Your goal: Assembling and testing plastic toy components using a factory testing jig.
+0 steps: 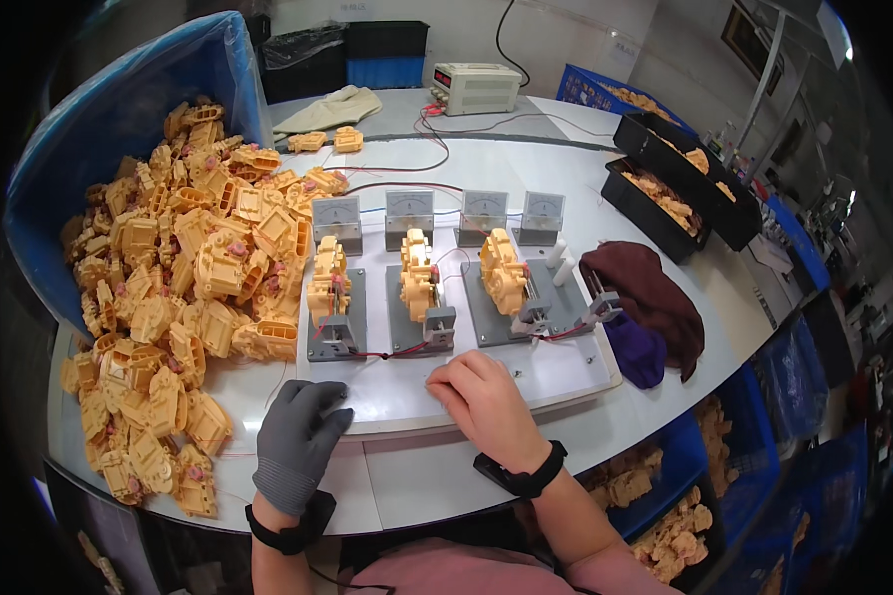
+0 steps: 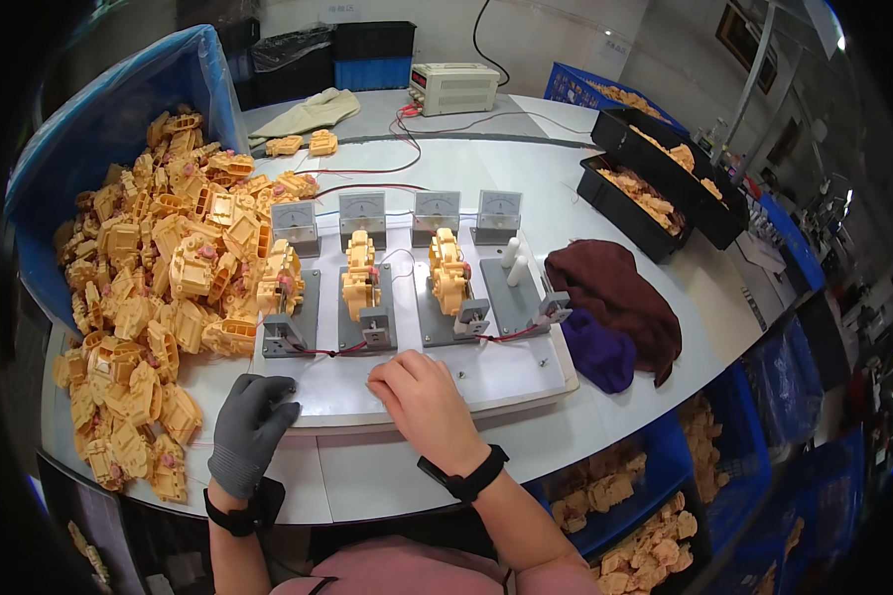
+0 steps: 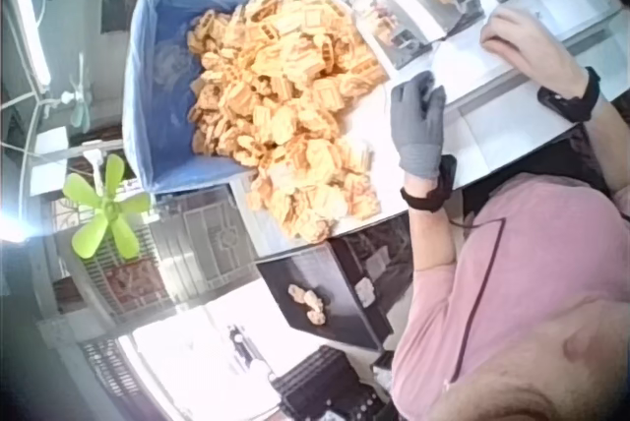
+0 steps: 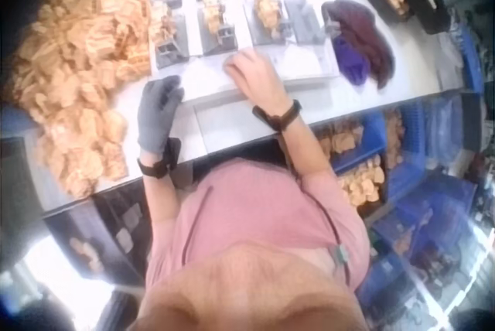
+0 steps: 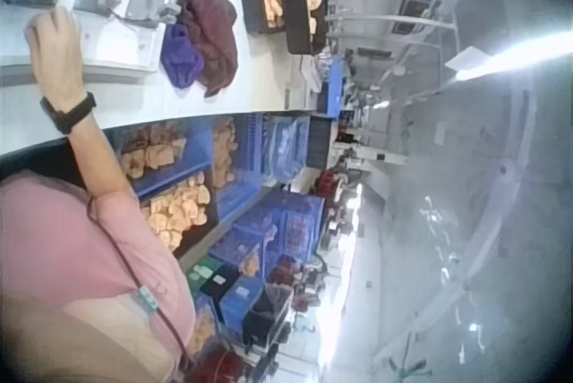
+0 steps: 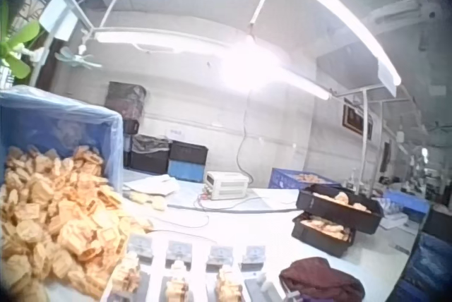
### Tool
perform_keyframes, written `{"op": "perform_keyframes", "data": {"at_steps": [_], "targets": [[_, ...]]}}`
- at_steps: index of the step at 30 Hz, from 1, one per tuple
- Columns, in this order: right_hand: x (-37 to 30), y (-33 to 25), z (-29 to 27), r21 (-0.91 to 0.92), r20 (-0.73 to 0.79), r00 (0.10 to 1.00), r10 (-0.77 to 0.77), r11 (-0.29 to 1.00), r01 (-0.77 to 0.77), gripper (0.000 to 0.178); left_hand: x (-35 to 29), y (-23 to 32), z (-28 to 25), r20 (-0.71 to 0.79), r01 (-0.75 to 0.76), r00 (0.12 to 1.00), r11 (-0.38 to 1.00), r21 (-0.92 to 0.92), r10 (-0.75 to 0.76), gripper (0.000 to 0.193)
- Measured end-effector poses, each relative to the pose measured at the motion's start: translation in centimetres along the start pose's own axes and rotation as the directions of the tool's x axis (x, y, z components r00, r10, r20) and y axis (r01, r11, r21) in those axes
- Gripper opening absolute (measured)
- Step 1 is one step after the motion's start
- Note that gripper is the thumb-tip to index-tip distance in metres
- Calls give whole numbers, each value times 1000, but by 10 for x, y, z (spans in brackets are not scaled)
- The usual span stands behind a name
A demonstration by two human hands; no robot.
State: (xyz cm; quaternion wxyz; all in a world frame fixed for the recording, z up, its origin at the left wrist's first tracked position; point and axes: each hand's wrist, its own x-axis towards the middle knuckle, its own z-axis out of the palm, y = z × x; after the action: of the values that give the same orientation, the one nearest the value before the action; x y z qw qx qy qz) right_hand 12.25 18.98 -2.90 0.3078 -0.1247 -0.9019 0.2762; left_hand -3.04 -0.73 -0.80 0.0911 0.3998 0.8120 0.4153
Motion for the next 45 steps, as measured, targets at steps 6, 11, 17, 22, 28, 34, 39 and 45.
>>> {"op": "perform_keyframes", "data": {"at_steps": [6, 11, 17, 22, 28, 34, 39, 45], "targets": [[-4, -7, -13, 255, 6, 994, 110, 961, -108, 12, 1, -5, 0, -8, -15, 1000, 1000, 7, 15, 24], [-19, 15, -63, -50, -84, 987, 136, 989, -141, 14, 0, -6, 1, 9, -20, 1000, 1000, -15, 20, 26], [-25, 43, -67, -141, 14, 988, 151, 979, -148, 10, -1, 2, -2, 11, 26, 1000, 998, -50, -25, 25], [-24, 36, -65, 13, -31, 973, 230, 973, -230, 10, 0, -3, 2, -13, -4, 1000, 997, -75, 3, 23], [-26, 45, -66, 77, -78, 964, 254, 966, -248, 18, 8, -5, 1, -12, 8, 1000, 1000, -23, -9, 16], [-25, 36, -67, 121, -112, 931, 347, 935, -334, 19, 12, -7, 5, -50, 1, 999, 1000, -24, -2, 12], [-28, 38, -64, 101, -168, 937, 307, 951, -293, 18, 11, -7, 8, -68, -37, 997, 999, 19, 38, 10], [-27, 37, -62, 85, -168, 940, 298, 954, -287, 18, 14, -4, 8, -72, 21, 997, 996, 84, -15, 9]]}}
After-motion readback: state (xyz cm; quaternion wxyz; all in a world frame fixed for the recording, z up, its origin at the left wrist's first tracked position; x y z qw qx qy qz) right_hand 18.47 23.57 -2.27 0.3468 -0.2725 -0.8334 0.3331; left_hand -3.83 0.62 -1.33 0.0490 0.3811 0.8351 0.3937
